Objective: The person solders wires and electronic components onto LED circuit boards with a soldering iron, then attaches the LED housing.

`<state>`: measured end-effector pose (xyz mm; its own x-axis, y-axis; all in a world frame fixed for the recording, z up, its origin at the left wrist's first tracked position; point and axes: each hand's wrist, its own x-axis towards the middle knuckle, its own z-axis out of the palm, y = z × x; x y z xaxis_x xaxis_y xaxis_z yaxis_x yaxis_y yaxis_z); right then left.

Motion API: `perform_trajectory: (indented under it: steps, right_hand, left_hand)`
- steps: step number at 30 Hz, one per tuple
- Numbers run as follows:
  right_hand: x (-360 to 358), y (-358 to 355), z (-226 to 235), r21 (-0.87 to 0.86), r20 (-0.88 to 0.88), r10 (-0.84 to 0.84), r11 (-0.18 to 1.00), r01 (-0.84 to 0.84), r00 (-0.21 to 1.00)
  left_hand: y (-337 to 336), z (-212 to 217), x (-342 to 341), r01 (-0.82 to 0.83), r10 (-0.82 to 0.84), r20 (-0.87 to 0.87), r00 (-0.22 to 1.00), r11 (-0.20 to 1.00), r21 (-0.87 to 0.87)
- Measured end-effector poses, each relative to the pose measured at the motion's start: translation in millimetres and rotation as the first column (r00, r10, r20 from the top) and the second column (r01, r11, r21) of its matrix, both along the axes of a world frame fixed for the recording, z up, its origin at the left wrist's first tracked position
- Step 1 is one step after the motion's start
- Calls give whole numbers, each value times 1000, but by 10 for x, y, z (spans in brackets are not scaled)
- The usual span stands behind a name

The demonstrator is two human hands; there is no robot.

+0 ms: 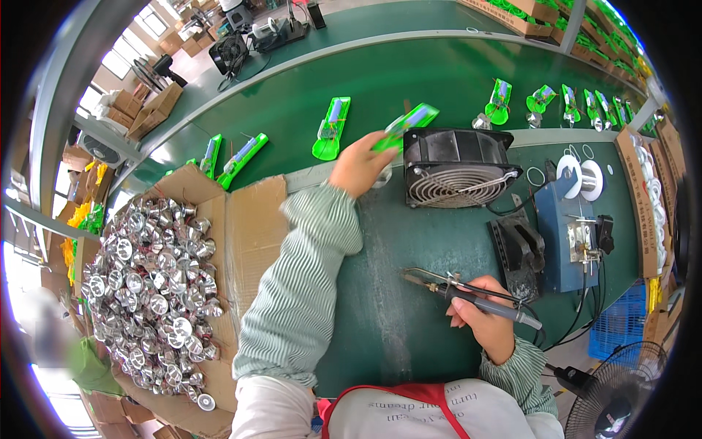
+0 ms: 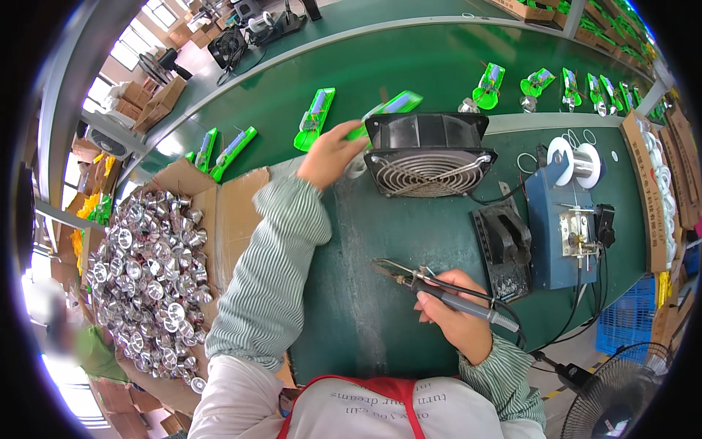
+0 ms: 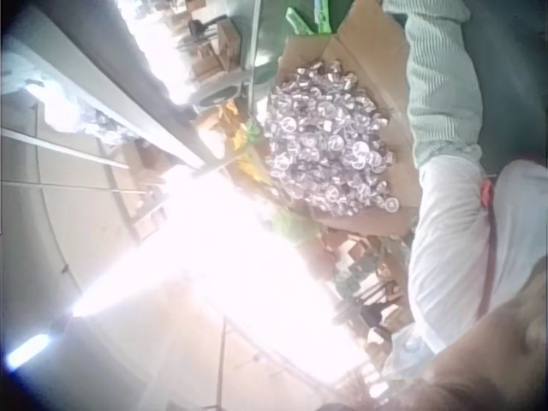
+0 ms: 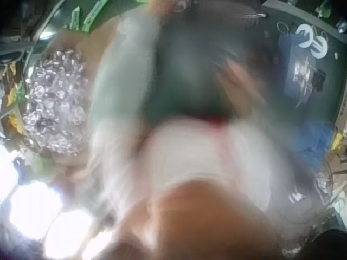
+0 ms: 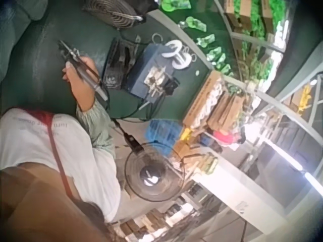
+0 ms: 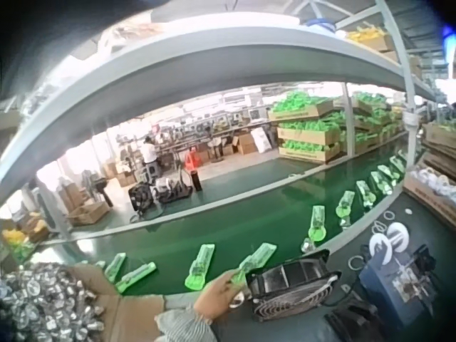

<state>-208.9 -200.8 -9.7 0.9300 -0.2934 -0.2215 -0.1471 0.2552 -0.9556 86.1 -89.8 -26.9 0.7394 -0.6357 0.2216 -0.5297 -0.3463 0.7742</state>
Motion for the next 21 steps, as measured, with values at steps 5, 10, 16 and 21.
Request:
perform_trajectory:
  steps: [5, 10, 16, 21]
  right_hand:
    - [46, -69, 13, 8, -82, -53, 999, 54, 995]
    - [45, -119, -43, 14, -66, -92, 996, 93, 994]
    - [68, -63, 26, 3, -3, 12, 1000, -12, 1000]
    - [-22, -25, 65, -28, 49, -66, 997, 67, 997]
  left_hand:
    - [-366, 102, 299, 143, -161, -96, 982, 975, -170]
    - [-116, 199, 318, -567, 270, 546, 793, 653, 501]
    - [352, -37, 352, -424, 289, 362, 886, 822, 381]
    - [622, 135, -458, -375, 255, 349, 902, 864, 337]
